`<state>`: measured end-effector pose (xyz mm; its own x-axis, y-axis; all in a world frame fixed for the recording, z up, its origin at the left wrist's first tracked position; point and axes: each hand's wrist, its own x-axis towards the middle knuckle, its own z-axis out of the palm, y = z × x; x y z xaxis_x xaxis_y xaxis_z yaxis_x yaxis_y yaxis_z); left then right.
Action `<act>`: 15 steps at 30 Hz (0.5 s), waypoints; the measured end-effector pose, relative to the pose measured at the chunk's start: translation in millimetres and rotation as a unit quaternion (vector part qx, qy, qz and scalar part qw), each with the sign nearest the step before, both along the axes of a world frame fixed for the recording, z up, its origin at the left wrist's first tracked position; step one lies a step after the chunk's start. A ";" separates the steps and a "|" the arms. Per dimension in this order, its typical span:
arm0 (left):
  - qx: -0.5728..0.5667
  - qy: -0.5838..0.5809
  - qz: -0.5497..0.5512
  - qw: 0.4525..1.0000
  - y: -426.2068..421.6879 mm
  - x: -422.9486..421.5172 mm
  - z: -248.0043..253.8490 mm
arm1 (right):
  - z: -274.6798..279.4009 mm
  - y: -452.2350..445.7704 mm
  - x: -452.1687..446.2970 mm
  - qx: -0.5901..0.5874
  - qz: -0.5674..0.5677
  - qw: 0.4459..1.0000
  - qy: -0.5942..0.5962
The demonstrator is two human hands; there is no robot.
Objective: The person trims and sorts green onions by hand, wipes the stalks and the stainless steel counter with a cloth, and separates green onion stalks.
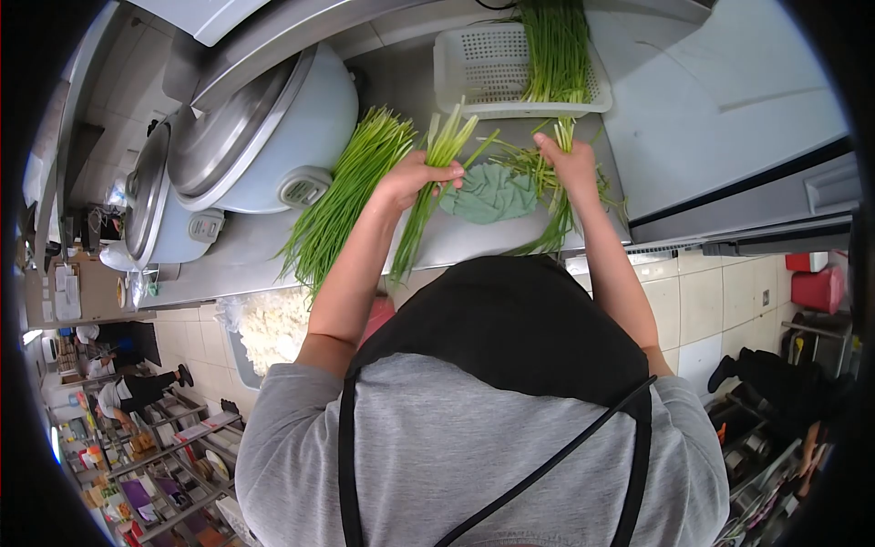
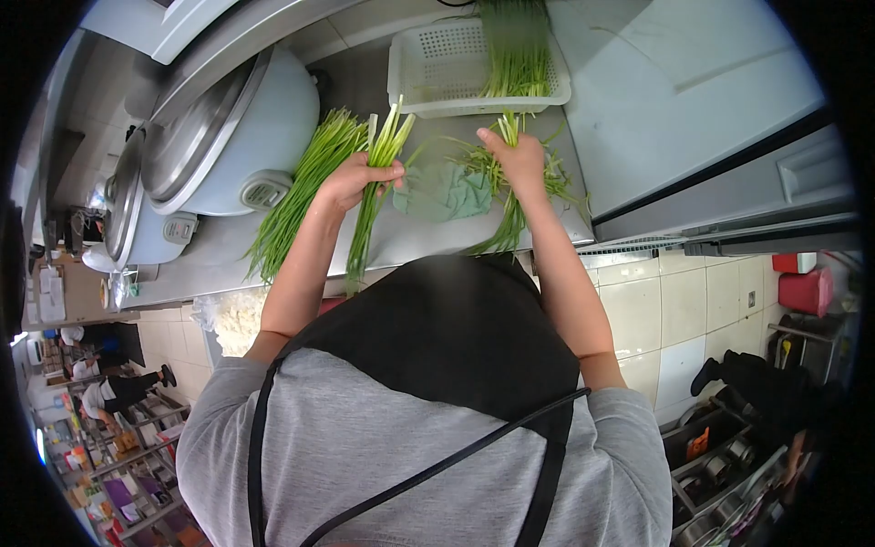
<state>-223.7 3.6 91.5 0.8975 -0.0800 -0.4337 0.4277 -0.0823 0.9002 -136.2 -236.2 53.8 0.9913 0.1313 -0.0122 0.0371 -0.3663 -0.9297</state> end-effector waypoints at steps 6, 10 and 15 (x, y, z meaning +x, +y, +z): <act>-0.072 0.002 0.039 0.997 -20.0 5.0 -0.6 | 15.7 9.6 -14.8 0.188 0.036 0.972 0.134; -0.064 -0.009 -0.014 0.998 -32.6 6.1 0.8 | 14.0 27.1 -22.1 0.345 0.133 0.913 0.169; -0.071 -0.015 -0.014 0.997 -28.9 -1.4 6.2 | 30.7 11.8 -19.8 0.486 0.185 0.817 0.251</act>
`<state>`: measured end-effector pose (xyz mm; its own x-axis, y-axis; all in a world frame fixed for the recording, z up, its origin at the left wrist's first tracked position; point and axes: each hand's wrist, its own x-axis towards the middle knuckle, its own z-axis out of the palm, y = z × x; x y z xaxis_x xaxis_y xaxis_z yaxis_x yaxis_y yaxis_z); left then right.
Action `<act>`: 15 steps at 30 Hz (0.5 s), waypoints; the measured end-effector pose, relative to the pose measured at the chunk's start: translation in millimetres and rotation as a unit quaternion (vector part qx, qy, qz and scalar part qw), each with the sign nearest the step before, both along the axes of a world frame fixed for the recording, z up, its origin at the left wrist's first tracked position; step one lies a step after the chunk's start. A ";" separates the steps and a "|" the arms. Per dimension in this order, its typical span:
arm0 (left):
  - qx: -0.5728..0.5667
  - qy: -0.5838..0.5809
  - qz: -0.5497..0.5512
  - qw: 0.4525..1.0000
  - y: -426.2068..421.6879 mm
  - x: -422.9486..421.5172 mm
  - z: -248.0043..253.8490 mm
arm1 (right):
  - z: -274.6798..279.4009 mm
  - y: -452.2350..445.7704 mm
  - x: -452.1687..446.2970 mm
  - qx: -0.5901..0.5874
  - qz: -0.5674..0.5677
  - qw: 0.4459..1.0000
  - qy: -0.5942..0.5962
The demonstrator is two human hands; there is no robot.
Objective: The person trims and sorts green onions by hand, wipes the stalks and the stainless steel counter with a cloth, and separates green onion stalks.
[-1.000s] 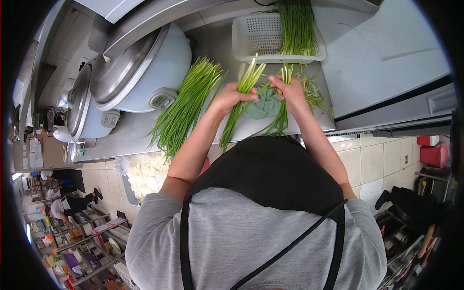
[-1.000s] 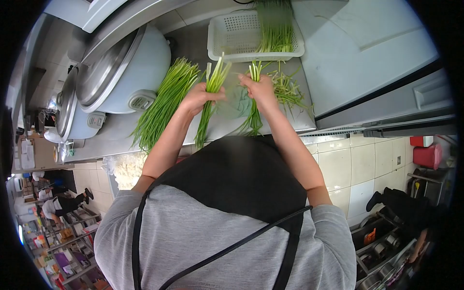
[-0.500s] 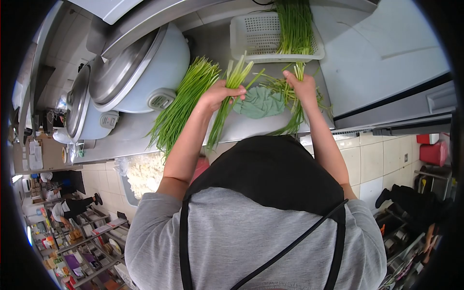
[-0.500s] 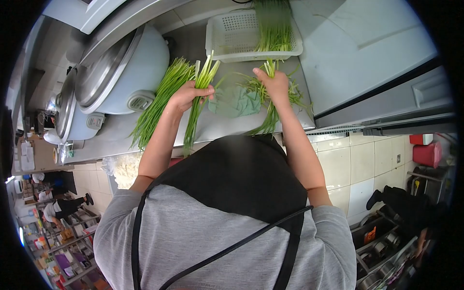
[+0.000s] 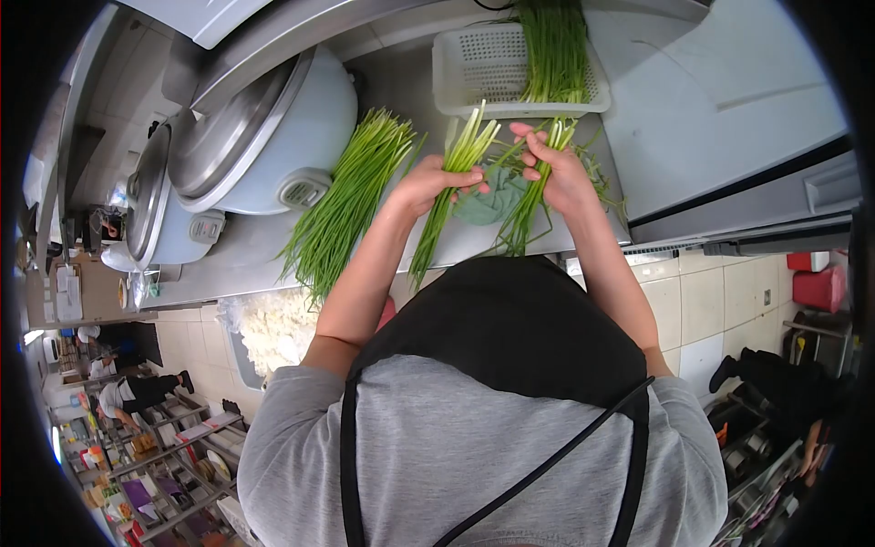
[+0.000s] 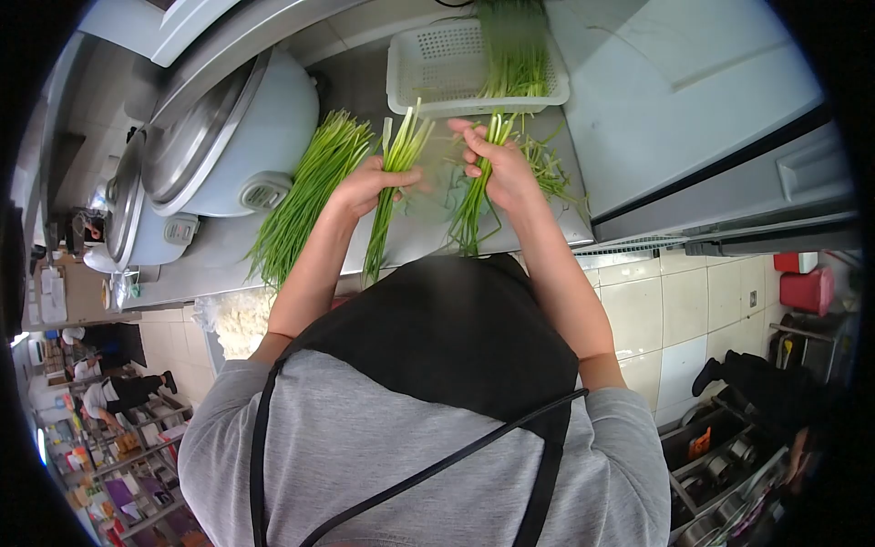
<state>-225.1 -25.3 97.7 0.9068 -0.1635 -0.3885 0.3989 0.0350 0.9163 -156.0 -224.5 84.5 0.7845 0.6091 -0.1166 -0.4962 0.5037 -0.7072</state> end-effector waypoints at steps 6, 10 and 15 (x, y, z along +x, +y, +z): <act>0.014 0.001 0.059 0.998 3.0 -2.7 -3.0 | 2.1 7.4 -4.8 0.025 -0.007 0.996 0.088; 0.009 0.026 0.063 0.998 -4.5 -3.8 -0.9 | -10.4 13.2 -4.8 0.019 -0.043 0.995 0.086; -0.012 0.015 0.007 1.000 -16.0 -4.2 -6.8 | -16.1 28.0 -15.9 -0.204 -0.010 0.972 -0.114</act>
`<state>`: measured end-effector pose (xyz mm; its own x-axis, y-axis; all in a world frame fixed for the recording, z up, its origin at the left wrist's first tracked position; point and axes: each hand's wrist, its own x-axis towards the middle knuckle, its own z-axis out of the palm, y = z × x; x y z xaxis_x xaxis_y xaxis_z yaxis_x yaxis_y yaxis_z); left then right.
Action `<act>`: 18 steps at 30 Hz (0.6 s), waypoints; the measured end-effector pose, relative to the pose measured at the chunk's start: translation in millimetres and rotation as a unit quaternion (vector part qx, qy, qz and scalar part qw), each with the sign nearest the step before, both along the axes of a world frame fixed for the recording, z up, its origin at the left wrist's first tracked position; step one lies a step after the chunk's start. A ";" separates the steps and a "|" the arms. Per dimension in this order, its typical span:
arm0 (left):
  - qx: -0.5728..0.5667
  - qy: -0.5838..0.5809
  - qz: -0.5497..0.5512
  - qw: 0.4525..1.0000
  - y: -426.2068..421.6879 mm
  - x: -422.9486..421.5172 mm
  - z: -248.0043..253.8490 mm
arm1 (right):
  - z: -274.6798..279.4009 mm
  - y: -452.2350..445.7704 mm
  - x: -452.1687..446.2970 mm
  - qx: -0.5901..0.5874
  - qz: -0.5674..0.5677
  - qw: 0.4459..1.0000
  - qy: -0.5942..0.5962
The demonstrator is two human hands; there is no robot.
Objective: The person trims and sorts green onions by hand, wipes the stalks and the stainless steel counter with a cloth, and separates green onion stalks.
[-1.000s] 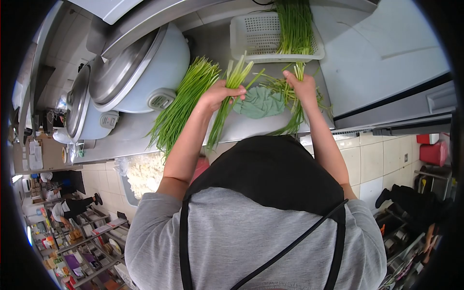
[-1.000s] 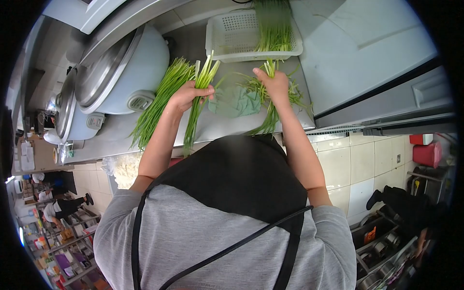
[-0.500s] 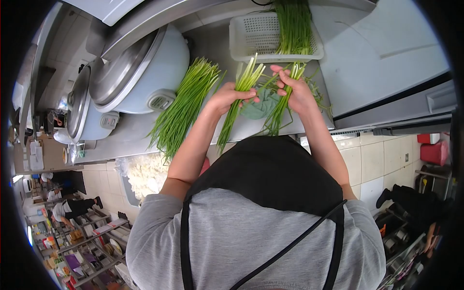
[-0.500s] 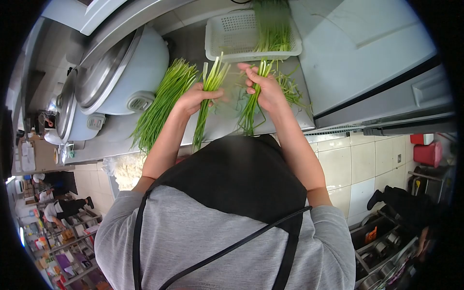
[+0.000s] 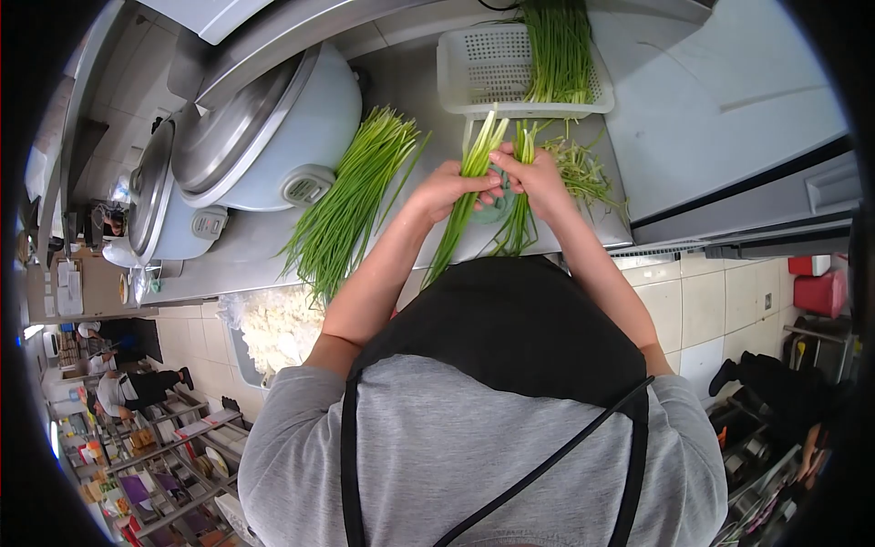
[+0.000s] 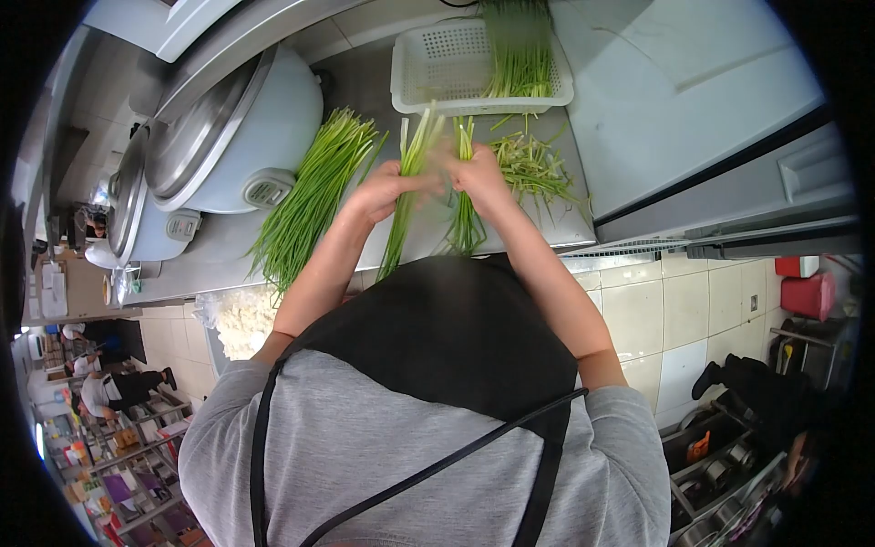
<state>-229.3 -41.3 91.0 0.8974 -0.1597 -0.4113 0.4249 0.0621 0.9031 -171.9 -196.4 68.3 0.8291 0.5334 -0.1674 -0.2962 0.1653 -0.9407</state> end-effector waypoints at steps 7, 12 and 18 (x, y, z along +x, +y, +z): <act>-0.067 0.013 0.063 0.996 2.5 -1.0 -4.0 | -2.0 -1.6 -0.3 -0.103 -0.036 0.993 -0.052; -0.035 0.007 0.069 0.997 3.8 -1.7 -4.8 | -10.5 -1.1 3.9 -0.162 -0.040 0.971 -0.169; 0.013 -0.003 0.044 0.999 14.2 -4.0 -3.7 | 1.3 -12.1 8.4 -0.128 -0.070 0.985 -0.087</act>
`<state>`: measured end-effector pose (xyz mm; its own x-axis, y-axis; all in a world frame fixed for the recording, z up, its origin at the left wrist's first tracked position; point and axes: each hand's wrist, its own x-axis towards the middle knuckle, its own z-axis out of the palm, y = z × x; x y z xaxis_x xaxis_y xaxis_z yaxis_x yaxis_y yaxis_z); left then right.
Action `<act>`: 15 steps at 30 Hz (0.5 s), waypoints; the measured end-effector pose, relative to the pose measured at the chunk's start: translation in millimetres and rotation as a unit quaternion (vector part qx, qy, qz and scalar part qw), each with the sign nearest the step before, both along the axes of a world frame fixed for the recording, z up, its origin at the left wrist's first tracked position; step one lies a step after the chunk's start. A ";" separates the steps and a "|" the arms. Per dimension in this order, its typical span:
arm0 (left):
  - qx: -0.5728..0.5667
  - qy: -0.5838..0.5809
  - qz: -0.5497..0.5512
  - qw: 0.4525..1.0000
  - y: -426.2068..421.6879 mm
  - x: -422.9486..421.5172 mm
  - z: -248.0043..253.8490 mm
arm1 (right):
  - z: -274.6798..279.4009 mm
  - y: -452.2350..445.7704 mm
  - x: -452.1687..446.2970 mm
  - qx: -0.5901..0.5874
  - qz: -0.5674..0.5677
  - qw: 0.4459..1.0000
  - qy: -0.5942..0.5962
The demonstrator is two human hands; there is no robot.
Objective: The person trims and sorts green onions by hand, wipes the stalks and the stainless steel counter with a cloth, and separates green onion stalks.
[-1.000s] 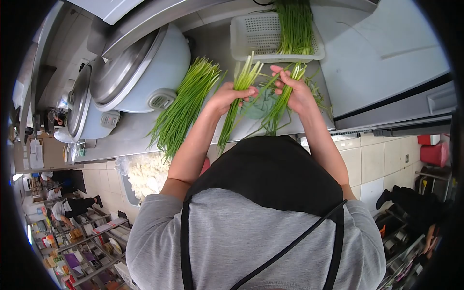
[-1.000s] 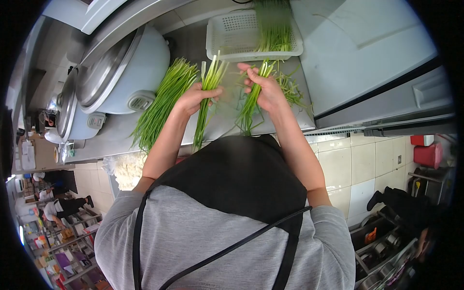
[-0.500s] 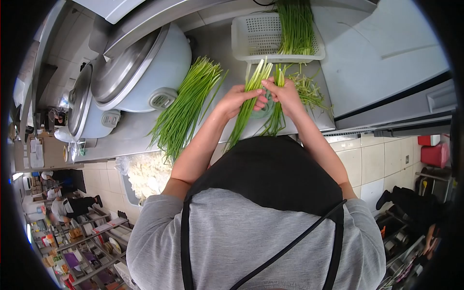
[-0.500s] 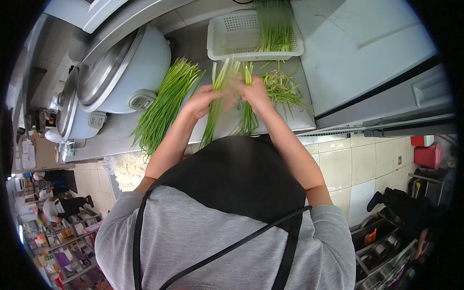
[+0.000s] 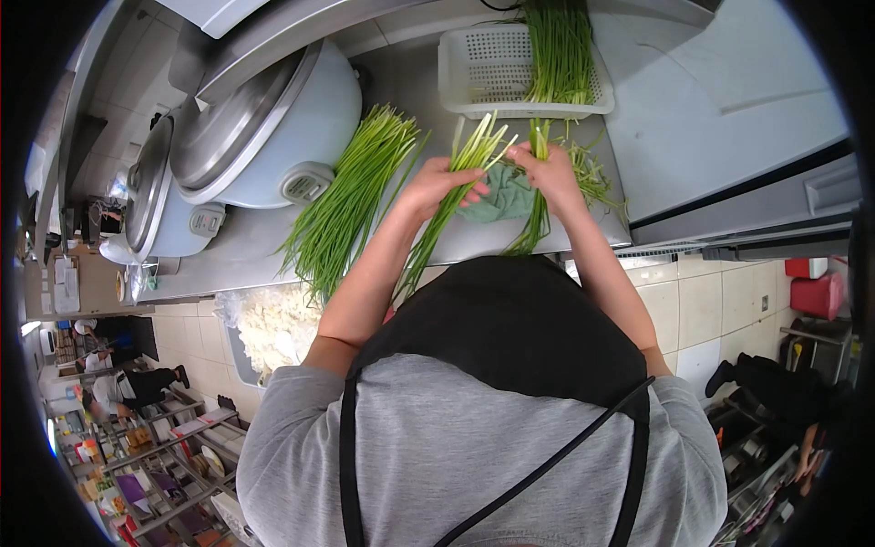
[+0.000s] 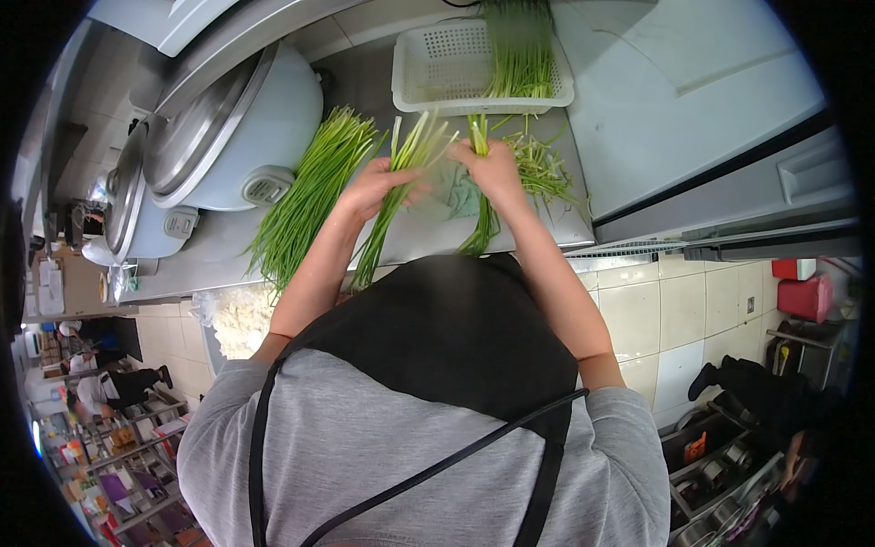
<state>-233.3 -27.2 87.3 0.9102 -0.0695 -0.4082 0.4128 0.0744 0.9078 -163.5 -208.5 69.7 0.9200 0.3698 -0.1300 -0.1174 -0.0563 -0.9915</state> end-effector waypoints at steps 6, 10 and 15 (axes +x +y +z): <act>-0.010 0.019 -0.003 1.000 7.1 -5.1 1.6 | 6.6 -13.3 10.0 0.073 -0.043 0.995 0.048; -0.003 0.027 -0.006 1.000 13.2 -6.8 0.3 | 7.9 -20.6 14.6 0.117 -0.064 0.990 0.051; 0.005 0.024 -0.007 1.000 19.4 -7.8 -2.4 | -1.9 -28.7 24.2 0.099 -0.116 0.987 0.047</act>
<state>-241.1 -7.8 84.9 0.8884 -0.0783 -0.4522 0.4569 0.0581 0.8876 -139.3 -237.2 67.7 0.9700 0.1781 -0.1656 -0.1969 0.1757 -0.9645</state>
